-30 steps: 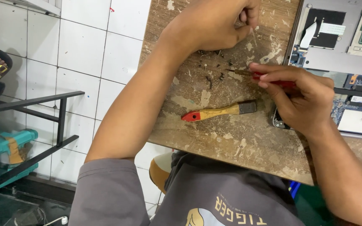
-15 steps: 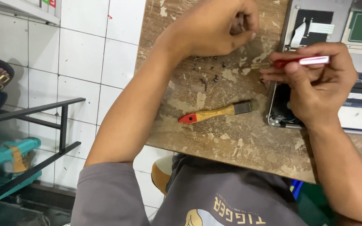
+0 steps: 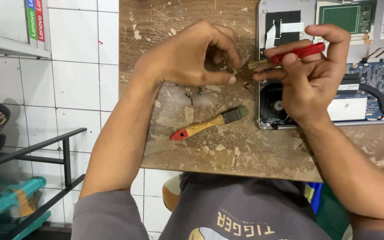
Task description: Reinstalling internal hardware components like the battery and cleaning the interior of a laptop.
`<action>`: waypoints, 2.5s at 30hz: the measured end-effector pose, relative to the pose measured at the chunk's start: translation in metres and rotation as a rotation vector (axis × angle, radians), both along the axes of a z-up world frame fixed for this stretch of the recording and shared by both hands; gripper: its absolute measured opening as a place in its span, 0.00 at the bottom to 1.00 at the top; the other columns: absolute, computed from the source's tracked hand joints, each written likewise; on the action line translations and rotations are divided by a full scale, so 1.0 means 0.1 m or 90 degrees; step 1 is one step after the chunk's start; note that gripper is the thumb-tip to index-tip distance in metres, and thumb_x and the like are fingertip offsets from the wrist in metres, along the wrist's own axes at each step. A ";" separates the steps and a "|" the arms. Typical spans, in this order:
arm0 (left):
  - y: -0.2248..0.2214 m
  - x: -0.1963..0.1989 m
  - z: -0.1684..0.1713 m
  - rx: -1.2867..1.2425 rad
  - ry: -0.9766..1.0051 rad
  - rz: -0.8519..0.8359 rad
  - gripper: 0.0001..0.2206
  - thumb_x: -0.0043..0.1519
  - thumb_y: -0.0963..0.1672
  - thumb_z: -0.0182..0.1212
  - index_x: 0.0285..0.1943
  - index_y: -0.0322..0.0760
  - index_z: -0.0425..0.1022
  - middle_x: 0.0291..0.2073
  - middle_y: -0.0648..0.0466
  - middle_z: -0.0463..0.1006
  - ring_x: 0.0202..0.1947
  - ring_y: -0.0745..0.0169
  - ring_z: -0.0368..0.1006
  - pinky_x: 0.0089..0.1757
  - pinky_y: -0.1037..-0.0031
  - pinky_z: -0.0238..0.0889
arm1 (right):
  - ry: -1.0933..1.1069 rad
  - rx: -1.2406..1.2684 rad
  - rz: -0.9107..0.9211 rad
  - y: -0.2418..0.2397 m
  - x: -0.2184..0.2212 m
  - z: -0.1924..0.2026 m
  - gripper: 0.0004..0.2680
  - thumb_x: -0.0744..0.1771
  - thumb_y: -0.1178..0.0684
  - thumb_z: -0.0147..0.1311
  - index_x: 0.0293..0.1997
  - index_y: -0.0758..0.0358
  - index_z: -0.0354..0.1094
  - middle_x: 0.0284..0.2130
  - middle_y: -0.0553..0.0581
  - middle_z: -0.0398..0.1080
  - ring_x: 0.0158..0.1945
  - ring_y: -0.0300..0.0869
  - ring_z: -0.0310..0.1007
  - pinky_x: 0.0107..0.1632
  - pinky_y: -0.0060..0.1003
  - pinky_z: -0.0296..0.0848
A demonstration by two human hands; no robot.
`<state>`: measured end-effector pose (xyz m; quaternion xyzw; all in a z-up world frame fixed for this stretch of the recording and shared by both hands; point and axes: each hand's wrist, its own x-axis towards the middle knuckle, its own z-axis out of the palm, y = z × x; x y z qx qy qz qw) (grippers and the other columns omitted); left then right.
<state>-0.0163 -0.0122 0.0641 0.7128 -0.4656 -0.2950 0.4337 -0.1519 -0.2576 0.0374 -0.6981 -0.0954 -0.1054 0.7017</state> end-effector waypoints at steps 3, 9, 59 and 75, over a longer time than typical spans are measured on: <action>-0.02 -0.02 0.06 0.024 0.018 0.015 0.02 0.66 0.40 0.76 0.42 0.39 0.86 0.40 0.59 0.79 0.33 0.70 0.69 0.31 0.87 0.68 | -0.009 -0.011 0.003 0.02 0.00 0.02 0.12 0.79 0.56 0.49 0.69 0.56 0.47 0.49 0.79 0.71 0.54 0.63 0.80 0.47 0.56 0.90; 0.02 -0.01 0.03 -0.003 0.041 0.012 0.04 0.65 0.37 0.74 0.40 0.38 0.86 0.39 0.56 0.79 0.34 0.69 0.72 0.32 0.85 0.70 | -0.041 -0.053 0.009 0.04 -0.01 0.04 0.10 0.80 0.59 0.46 0.68 0.58 0.46 0.49 0.79 0.71 0.56 0.64 0.80 0.48 0.56 0.91; 0.18 0.26 -0.40 -0.012 -0.141 0.107 0.13 0.55 0.33 0.66 0.38 0.42 0.91 0.30 0.55 0.90 0.29 0.66 0.85 0.30 0.74 0.78 | -0.189 -0.279 0.152 0.78 0.17 -0.08 0.10 0.76 0.73 0.53 0.58 0.74 0.51 0.49 0.82 0.74 0.57 0.65 0.83 0.52 0.46 0.88; 0.12 0.15 -0.11 -0.179 -0.006 0.000 0.07 0.67 0.33 0.66 0.50 0.28 0.86 0.40 0.46 0.87 0.27 0.68 0.76 0.27 0.84 0.70 | -0.073 -0.053 -0.057 0.16 0.21 0.16 0.09 0.80 0.58 0.50 0.62 0.60 0.49 0.49 0.80 0.74 0.51 0.61 0.81 0.52 0.56 0.90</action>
